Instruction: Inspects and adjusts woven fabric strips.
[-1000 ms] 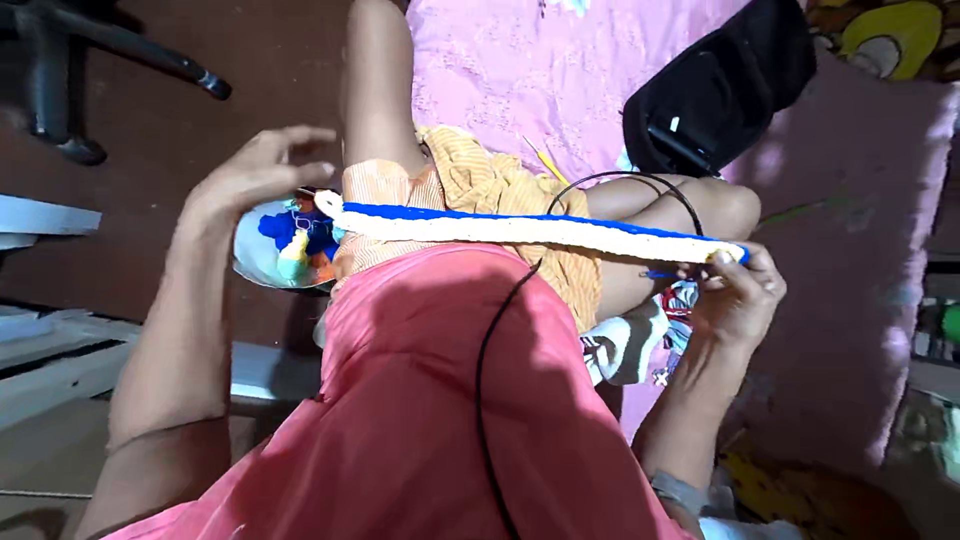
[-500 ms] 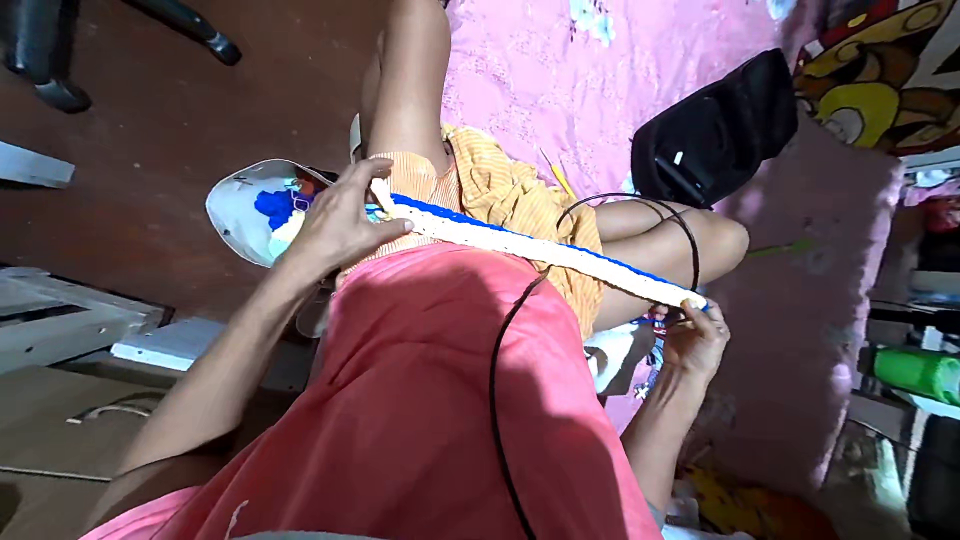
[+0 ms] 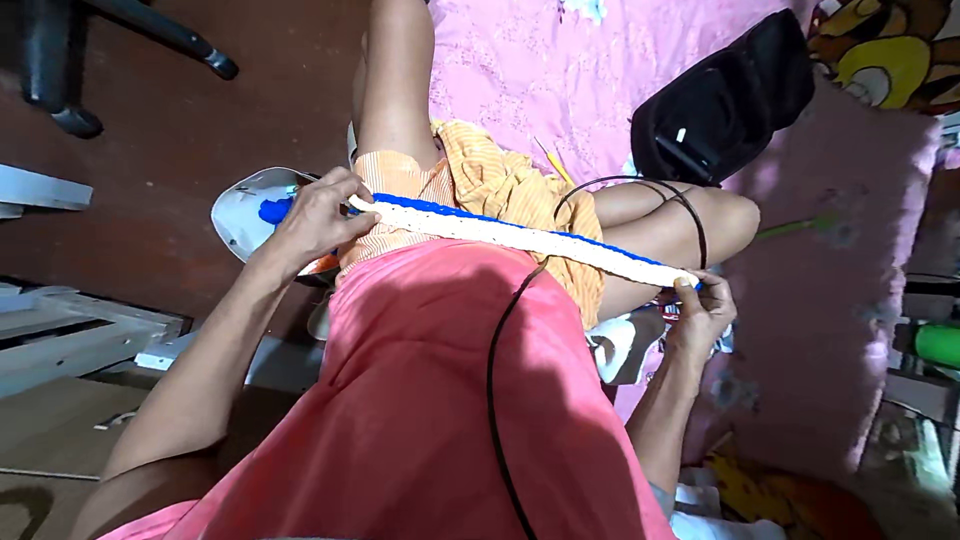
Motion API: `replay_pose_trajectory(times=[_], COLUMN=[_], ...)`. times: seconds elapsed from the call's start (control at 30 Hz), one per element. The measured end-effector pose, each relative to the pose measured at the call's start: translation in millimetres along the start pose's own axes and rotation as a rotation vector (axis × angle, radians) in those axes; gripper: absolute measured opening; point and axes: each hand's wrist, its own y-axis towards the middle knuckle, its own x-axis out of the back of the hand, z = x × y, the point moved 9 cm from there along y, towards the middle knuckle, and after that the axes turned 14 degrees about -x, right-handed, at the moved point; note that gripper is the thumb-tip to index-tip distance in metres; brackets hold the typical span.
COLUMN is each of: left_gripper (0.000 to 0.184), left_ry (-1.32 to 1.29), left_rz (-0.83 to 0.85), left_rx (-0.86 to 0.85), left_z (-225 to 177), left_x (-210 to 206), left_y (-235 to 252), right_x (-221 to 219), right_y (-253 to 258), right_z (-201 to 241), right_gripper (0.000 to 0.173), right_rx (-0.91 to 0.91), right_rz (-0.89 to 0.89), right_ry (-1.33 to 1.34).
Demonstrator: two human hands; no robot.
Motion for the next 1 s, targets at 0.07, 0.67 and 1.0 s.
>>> replay_pose_trajectory(times=[0.07, 0.67, 1.0], left_gripper=[0.020, 0.017, 0.021], left_ry=[-0.022, -0.140, -0.401], left_rz=[-0.023, 0.099, -0.107], left_rx=[-0.002, 0.270, 0.338], left_z=[-1, 23, 122], left_x=[1, 14, 24], left_y=[0, 9, 21], right_x=[1, 3, -26], right_y=[-1, 4, -3], right_z=[2, 5, 31], right_gripper=[0.017, 0.020, 0.037], right_rx=[0.051, -0.162, -0.011], right_rz=[0.013, 0.037, 0.101], right_ry=[0.005, 0.051, 0.107])
